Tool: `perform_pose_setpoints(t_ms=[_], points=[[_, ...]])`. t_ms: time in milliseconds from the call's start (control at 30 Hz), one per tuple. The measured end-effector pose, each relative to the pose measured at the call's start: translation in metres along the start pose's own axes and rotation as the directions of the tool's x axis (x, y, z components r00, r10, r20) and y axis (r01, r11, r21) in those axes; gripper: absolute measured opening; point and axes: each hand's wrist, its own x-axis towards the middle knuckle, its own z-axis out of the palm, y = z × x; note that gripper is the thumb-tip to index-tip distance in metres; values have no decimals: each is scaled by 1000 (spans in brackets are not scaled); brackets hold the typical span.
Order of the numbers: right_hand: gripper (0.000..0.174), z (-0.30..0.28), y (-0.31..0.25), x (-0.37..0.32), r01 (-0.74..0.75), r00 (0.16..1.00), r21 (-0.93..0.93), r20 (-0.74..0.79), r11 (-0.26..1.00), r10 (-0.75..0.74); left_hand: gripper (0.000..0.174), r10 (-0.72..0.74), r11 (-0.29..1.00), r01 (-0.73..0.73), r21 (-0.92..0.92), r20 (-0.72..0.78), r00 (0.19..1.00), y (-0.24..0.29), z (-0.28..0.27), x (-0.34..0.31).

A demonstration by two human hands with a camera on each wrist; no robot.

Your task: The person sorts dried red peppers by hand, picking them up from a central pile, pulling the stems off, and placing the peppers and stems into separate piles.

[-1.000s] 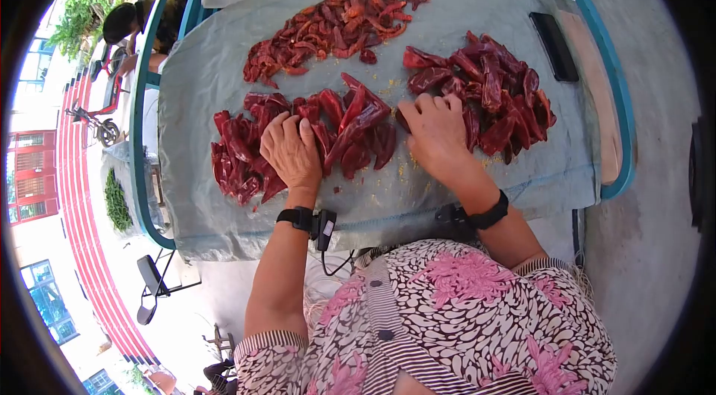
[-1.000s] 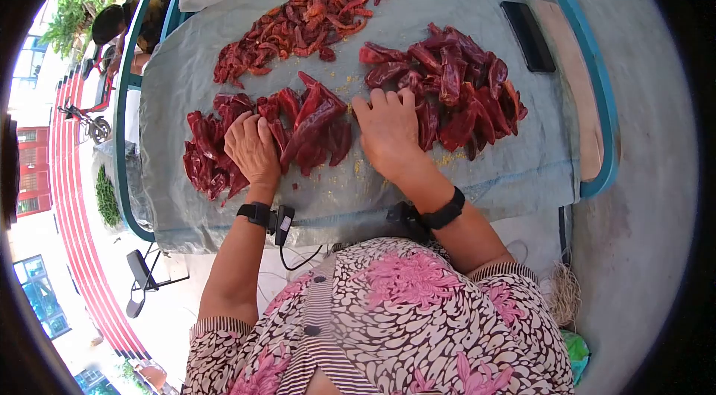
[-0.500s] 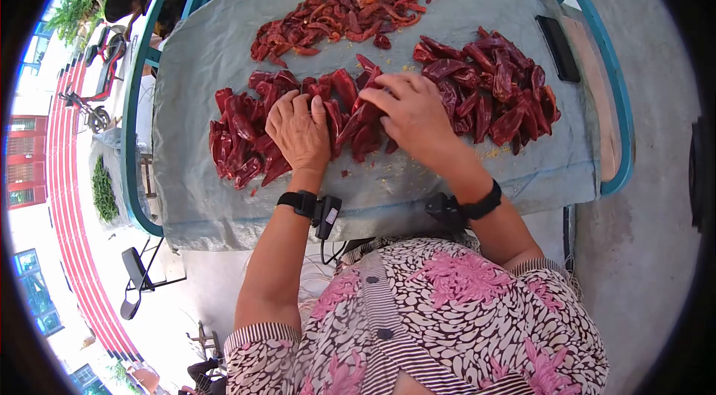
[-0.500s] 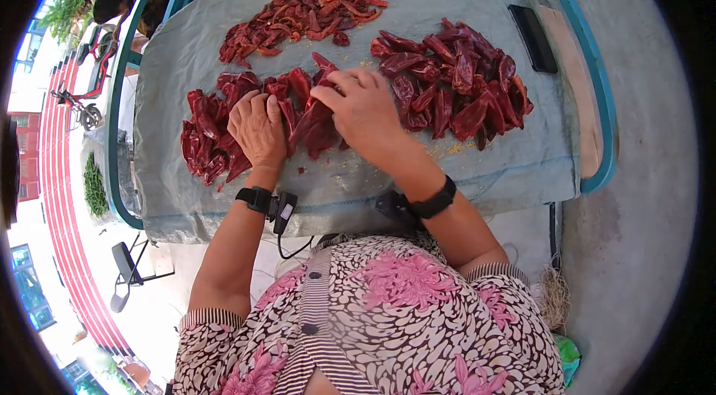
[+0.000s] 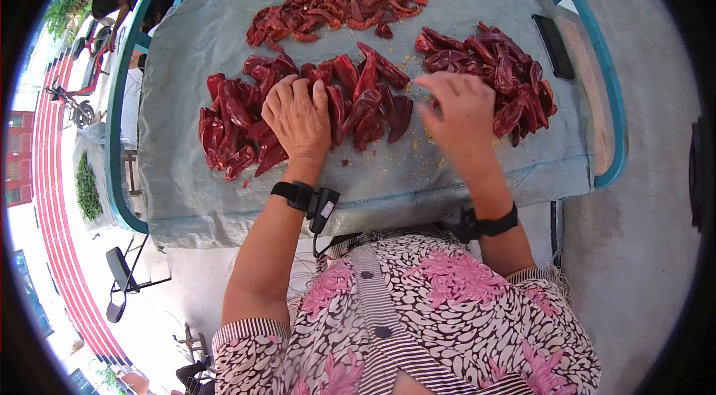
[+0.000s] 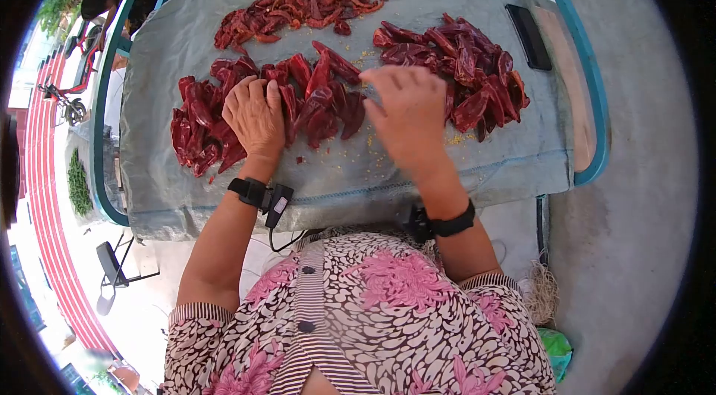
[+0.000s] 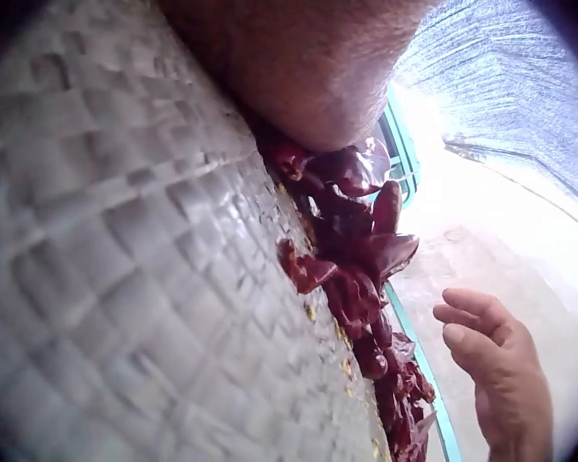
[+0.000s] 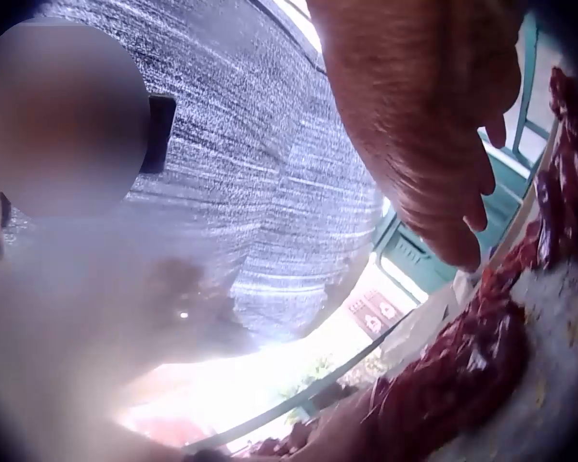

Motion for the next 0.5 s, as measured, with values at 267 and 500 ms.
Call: perform_pose_setpoints(t_ms=[267,500], points=[[45,42,-14,-5,-194,956,91,243,977,167,33,-16,1000,17,-20,18,1000,6,1,2],[32,34,5,2,-262,953,252,220,931,209,35,-11,999,12,-45,31,999,19,-1,5]])
